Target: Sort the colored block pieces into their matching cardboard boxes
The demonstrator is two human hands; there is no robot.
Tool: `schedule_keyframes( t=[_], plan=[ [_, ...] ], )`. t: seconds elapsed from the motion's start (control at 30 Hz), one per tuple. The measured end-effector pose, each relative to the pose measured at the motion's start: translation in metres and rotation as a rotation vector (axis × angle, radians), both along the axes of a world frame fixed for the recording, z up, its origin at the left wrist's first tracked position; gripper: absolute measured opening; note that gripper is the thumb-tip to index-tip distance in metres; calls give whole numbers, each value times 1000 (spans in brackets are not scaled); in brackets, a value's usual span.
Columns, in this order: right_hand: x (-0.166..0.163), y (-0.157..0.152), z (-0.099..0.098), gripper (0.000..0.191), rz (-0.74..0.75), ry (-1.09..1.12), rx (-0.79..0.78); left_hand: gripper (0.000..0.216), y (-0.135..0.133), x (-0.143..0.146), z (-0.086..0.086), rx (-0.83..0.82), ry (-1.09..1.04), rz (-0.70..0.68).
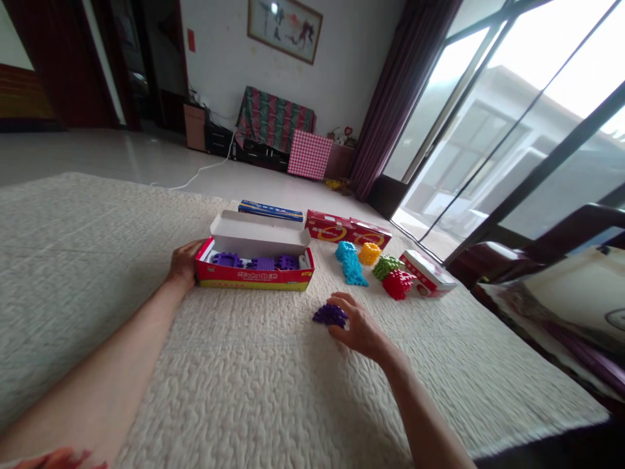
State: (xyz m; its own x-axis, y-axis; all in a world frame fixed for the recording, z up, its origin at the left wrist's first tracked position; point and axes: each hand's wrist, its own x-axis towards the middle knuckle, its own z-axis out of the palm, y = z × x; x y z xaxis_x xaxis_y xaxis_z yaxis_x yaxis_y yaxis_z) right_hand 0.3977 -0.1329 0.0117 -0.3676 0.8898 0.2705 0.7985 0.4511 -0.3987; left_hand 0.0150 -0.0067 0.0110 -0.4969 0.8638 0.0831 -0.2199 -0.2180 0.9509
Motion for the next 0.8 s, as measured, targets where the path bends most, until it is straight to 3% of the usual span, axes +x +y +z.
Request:
schedule_keyframes(
  t=[0.4, 0.8],
  plan=[
    [0, 4, -8, 40, -11, -11, 63, 22, 1, -3, -2, 10, 38, -25],
    [-4, 3, -7, 28, -86, -40, 127, 30, 7, -7, -10, 37, 43, -56]
  ],
)
